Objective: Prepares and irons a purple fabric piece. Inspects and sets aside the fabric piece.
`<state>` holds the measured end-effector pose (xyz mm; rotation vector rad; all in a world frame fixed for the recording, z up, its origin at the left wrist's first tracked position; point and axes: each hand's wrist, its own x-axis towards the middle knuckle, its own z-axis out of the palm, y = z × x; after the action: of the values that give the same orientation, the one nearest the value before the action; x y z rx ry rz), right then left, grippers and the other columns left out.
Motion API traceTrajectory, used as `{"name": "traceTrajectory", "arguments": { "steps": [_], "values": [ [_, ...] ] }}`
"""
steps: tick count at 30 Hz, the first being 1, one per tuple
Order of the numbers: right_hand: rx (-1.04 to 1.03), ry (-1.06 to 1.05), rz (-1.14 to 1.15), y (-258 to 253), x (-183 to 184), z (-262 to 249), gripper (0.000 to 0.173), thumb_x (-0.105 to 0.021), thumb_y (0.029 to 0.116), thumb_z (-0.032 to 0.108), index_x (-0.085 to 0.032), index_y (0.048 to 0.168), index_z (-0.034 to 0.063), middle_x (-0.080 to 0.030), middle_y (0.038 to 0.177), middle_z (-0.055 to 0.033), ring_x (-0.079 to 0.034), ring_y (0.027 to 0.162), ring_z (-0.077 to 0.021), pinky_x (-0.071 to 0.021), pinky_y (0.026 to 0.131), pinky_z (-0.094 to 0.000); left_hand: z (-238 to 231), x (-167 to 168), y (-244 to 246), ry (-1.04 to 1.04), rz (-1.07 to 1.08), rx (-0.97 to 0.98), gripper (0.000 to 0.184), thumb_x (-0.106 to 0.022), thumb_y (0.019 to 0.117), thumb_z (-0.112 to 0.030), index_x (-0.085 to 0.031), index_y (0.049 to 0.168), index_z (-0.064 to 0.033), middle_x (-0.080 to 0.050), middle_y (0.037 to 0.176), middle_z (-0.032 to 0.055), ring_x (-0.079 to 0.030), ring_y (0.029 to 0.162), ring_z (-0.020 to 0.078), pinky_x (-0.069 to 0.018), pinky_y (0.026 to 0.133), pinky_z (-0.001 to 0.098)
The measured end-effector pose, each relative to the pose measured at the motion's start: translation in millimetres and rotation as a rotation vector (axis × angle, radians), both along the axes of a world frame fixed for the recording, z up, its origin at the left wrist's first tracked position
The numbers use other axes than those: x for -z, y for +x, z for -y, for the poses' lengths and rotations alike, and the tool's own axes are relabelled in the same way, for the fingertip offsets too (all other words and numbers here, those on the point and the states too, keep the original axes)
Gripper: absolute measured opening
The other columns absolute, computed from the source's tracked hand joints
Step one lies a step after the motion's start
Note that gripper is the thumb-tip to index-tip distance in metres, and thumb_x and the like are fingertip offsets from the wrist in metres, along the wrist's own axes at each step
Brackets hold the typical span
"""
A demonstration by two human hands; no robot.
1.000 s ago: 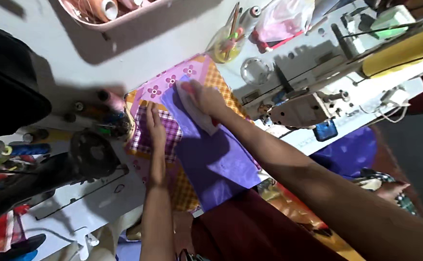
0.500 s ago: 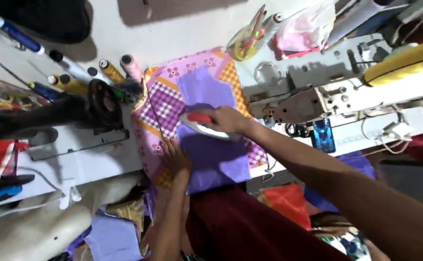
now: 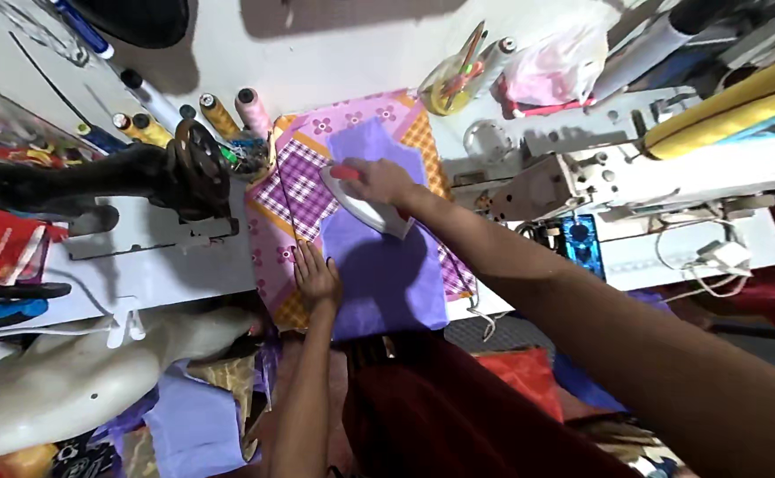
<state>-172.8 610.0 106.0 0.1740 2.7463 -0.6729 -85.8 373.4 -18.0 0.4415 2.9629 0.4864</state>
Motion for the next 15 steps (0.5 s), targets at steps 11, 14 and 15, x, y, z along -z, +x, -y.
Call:
{"name": "traceTrajectory", "arguments": {
  "steps": [11, 14, 15],
  "values": [
    [-0.007, -0.022, 0.154, 31, -12, 54, 0.054, -0.048, 0.1063, 0.050, -0.043, 0.157, 0.0326, -0.071, 0.110, -0.0253, -0.069, 0.098, -0.0500, -0.0524, 0.079, -0.0695, -4, -19, -6, 0.022, 0.171, -0.054, 0.063, -0.041, 0.1079, -0.038, -0.034, 0.158, 0.0004, -0.026, 0.167, 0.0209, -0.020, 0.156, 0.0374, -0.0226, 0.124, 0.0543],
    [0.084, 0.003, 0.119, 14, -15, 39, 0.054, -0.048, 0.1060, 0.051, -0.045, 0.155, 0.0294, -0.070, 0.109, -0.0300, -0.067, 0.098, -0.0555, -0.0500, 0.076, -0.0738, 1, -15, -4, 0.002, 0.120, -0.043, 0.074, -0.042, 0.1035, -0.055, -0.034, 0.160, -0.0087, -0.025, 0.168, 0.0173, -0.020, 0.156, 0.0366, -0.0220, 0.123, 0.0565],
    [0.114, 0.014, 0.086, 4, -14, 34, 0.052, -0.049, 0.1061, 0.048, -0.046, 0.154, 0.0270, -0.069, 0.108, -0.0317, -0.066, 0.097, -0.0574, -0.0490, 0.075, -0.0753, 1, -18, -5, -0.010, 0.148, -0.046, 0.076, -0.041, 0.1024, -0.060, -0.031, 0.162, -0.0133, -0.022, 0.169, 0.0162, -0.019, 0.157, 0.0366, -0.0219, 0.124, 0.0569]
  ]
}}
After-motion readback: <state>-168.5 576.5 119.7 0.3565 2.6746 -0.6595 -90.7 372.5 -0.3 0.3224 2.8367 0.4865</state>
